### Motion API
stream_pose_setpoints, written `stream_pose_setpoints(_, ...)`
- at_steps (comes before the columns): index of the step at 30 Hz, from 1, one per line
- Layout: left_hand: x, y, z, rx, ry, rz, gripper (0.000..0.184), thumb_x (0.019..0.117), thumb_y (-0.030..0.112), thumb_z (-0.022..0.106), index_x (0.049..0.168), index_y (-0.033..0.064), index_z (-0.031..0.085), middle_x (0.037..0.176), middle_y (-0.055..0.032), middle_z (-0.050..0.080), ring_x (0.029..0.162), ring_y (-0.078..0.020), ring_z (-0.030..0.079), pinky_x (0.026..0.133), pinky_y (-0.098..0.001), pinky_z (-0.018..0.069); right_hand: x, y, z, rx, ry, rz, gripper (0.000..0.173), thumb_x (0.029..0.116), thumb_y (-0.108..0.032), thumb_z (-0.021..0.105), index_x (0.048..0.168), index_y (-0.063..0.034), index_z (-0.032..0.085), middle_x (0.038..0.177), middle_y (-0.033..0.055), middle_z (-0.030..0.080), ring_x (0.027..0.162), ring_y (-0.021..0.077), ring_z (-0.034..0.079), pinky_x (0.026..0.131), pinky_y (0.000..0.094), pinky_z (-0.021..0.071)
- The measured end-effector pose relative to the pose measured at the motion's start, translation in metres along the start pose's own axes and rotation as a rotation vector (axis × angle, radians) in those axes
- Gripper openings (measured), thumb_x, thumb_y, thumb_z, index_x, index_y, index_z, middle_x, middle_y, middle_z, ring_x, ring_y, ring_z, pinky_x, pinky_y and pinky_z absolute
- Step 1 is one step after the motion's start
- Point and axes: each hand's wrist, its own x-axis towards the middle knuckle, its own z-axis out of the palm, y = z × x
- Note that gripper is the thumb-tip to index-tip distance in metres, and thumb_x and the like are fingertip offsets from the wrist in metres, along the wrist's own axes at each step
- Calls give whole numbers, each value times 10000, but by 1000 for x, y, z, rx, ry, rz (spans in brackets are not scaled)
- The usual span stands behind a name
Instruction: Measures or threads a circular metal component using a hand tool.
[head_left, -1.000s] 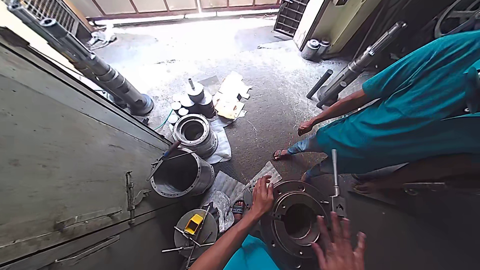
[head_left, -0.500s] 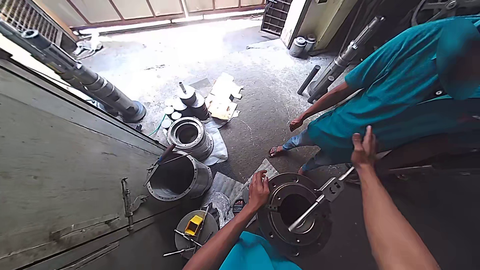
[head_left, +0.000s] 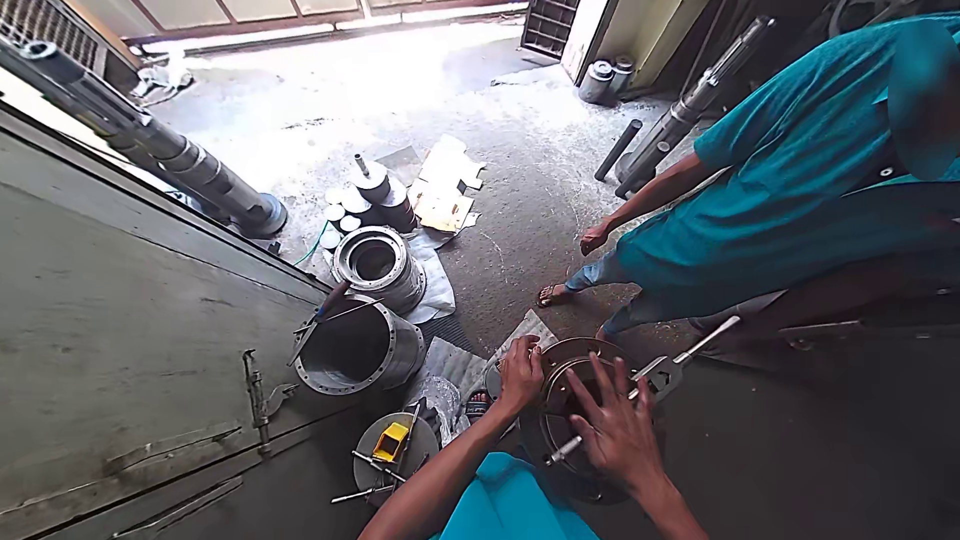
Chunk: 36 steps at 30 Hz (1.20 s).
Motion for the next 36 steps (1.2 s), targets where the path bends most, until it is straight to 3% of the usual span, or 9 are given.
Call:
stream_pose_setpoints(5,0,1,0,-3,-6,-12,400,1039,213,402,1298,1,622,1164,-171,681,1067,-273,672,947,-453,549,-83,28,-29,-66,-60,321,902,731,-363,620,1583,-150,413,1662,259,245,1532,516,186,1127,800,174)
stream_pose_setpoints(7,0,2,1,-1,10,-10,392,1035,210,408,1284,5,631,1147,-163,687,1043,-268,680,923,-453,559,-108,53,-38,-126,-33,435,932,809,-483,626,1605,-90,344,1642,346,195,1498,580,204,1132,755,223)
stream_pose_setpoints(12,-1,3,0,36,-35,-12,392,1047,208,381,1285,33,639,1199,-159,678,1109,-271,666,947,-462,549,-105,135,-51,-177,-47,667,877,668,-291,854,1485,-190,552,1651,289,241,1490,602,186,1084,832,193)
stream_pose_setpoints(18,0,6,-1,49,-30,-28,396,1049,222,385,1292,33,634,1187,-160,677,1085,-277,669,936,-476,548,50,223,-45,158,229,894,638,862,-119,715,1458,8,525,1577,361,311,1481,523,281,1187,653,264)
stream_pose_setpoints(21,1,4,-2,63,-30,-30,401,1039,228,390,1300,44,631,1188,-153,679,1085,-277,667,931,-493,544,152,168,-26,766,190,776,596,1018,-70,527,1578,-89,327,1557,210,419,1313,326,549,1025,522,512)
stream_pose_setpoints(24,1,1,0,41,-10,-38,393,1046,241,406,1298,35,627,1180,-150,680,1078,-263,669,937,-471,548,183,76,-2,706,-38,455,515,1078,-239,497,1570,-138,383,1260,273,639,961,409,698,796,619,579)
stream_pose_setpoints(28,-1,0,0,-14,-12,-64,394,1039,245,444,1306,14,616,1180,-161,676,1052,-259,675,919,-458,560,101,-9,4,329,-114,172,545,1054,-338,401,1534,-92,481,1578,166,462,1444,342,463,1173,541,397)
stream_pose_setpoints(32,-1,5,-2,-49,4,-68,425,1022,213,454,1365,-20,542,1119,-140,696,987,-232,696,885,-432,577,-14,-19,-8,58,4,151,724,787,-212,522,1505,-123,518,1593,281,370,1474,509,335,1123,698,346)
stream_pose_setpoints(36,0,7,-2,-52,-15,-82,420,1028,210,443,1367,-17,542,1107,-131,698,995,-225,693,898,-420,573,-92,27,-35,-13,-50,393,774,892,-388,543,1576,-57,391,1618,391,192,1481,640,142,1135,797,131)
